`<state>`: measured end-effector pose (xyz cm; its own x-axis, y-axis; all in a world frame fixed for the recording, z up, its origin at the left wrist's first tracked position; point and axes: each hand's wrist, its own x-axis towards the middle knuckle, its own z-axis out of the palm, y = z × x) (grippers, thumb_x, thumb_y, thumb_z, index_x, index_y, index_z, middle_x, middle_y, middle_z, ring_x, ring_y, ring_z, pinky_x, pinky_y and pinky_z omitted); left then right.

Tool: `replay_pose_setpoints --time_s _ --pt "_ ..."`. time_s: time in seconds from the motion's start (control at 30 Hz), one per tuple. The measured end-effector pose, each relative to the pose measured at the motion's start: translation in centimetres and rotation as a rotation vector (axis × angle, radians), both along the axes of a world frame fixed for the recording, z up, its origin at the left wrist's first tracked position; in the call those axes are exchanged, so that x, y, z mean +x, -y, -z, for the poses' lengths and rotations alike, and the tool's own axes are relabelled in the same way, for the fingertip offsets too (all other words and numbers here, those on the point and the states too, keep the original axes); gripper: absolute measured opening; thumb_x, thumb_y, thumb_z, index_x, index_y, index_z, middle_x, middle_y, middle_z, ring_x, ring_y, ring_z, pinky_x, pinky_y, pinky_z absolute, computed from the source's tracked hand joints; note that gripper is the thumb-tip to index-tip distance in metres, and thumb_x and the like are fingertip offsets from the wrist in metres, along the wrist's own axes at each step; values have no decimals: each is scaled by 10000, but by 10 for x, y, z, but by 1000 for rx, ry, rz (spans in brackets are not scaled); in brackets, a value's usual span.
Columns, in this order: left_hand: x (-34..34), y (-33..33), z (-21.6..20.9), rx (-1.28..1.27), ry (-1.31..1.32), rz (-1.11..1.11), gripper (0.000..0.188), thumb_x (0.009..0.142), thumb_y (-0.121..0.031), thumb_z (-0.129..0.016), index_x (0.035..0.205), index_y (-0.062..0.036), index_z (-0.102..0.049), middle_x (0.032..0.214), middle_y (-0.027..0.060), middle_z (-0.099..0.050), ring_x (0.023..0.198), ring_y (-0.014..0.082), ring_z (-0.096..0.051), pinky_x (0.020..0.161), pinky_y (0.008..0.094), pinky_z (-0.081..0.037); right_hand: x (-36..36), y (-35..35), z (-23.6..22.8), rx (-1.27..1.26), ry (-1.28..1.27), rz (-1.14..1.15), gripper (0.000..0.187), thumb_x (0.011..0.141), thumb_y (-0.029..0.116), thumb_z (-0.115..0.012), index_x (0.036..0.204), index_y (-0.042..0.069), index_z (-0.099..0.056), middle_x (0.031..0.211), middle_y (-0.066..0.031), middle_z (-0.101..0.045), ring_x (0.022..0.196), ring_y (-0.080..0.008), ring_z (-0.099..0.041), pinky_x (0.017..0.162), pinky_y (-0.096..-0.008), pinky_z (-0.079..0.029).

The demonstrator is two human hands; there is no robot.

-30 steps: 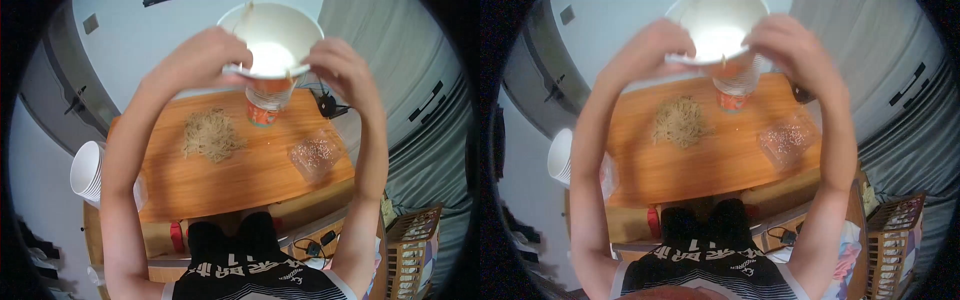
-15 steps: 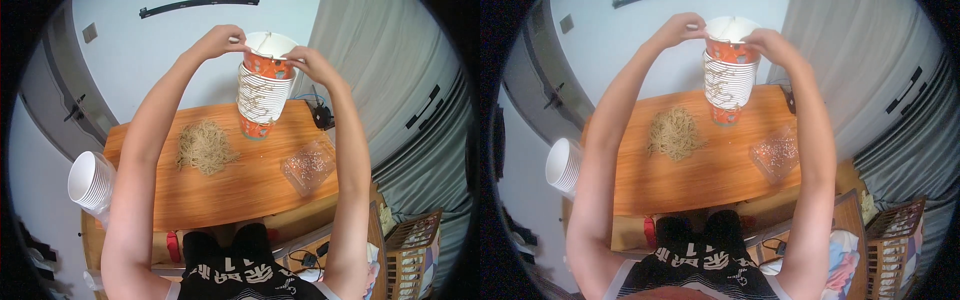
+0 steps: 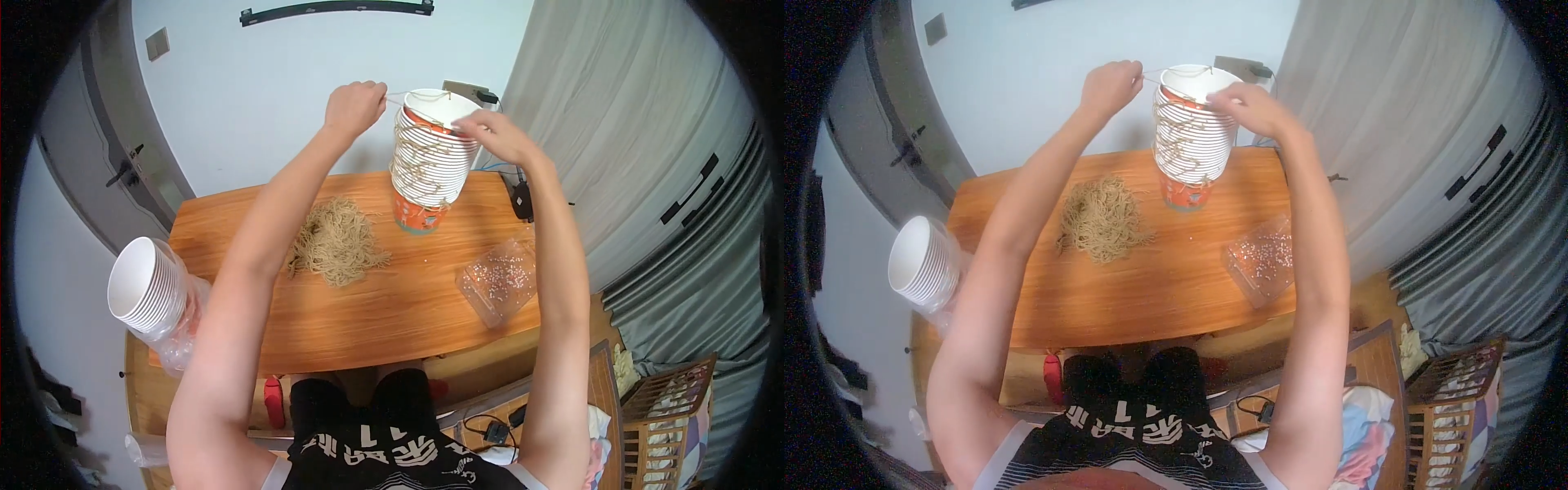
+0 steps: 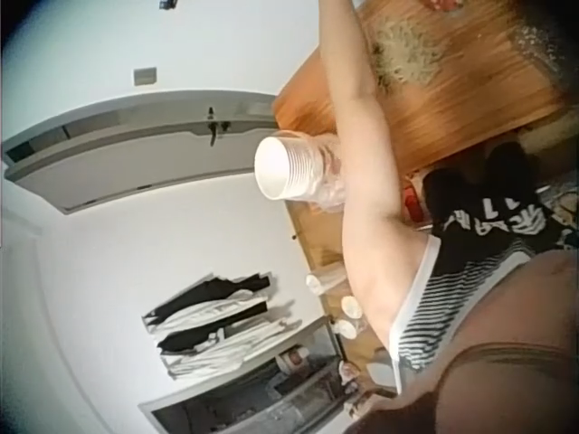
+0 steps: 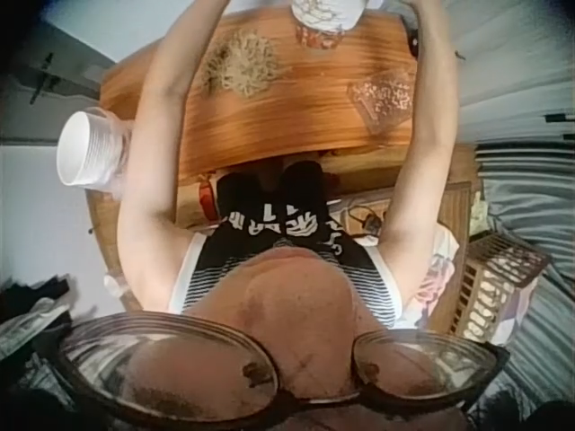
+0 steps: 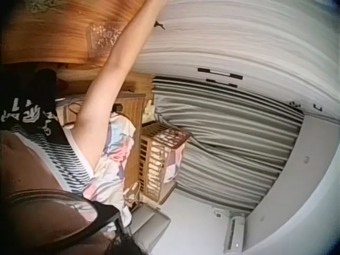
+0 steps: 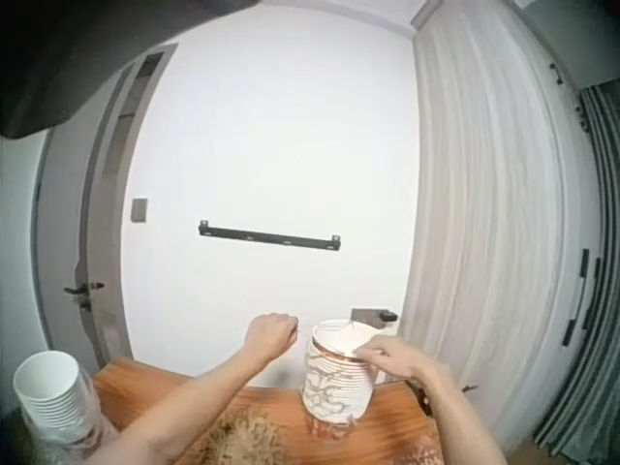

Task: Prepare large paper bowls by stretching rubber bands around the rim and stacking them.

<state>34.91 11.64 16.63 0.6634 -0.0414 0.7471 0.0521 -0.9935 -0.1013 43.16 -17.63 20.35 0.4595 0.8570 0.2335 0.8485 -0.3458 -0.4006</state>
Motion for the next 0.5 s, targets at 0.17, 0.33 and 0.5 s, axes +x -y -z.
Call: replay_pose_setpoints --time_s 0.17,0.33,0.5 --pt "14 22 -2 -265 206 -5 153 882 -244 -621 920 -110 -684 915 95 -709 825 317 -703 680 463 -565 42 -47 -8 386 398 72 504 986 408 -510 1221 -9 -666 1168 -215 -673 1179 -348 -600 1024 -407 -452" --pt "3 23 9 -349 -40 -138 201 883 -231 -566 941 -93 -700 985 142 -711 890 363 -704 756 486 -569 38 -104 1 -58 615 231 591 938 463 -551 1367 58 -585 1318 -212 -619 1254 -367 -558 1106 -417 -406" --pt "-10 45 22 -400 -201 -56 190 902 -219 -566 1007 -133 -699 1049 114 -698 994 341 -667 835 462 -545 94 -111 -12 -126 281 21 463 1009 327 -474 1367 54 -582 1386 -180 -588 1310 -334 -521 1105 -417 -400"
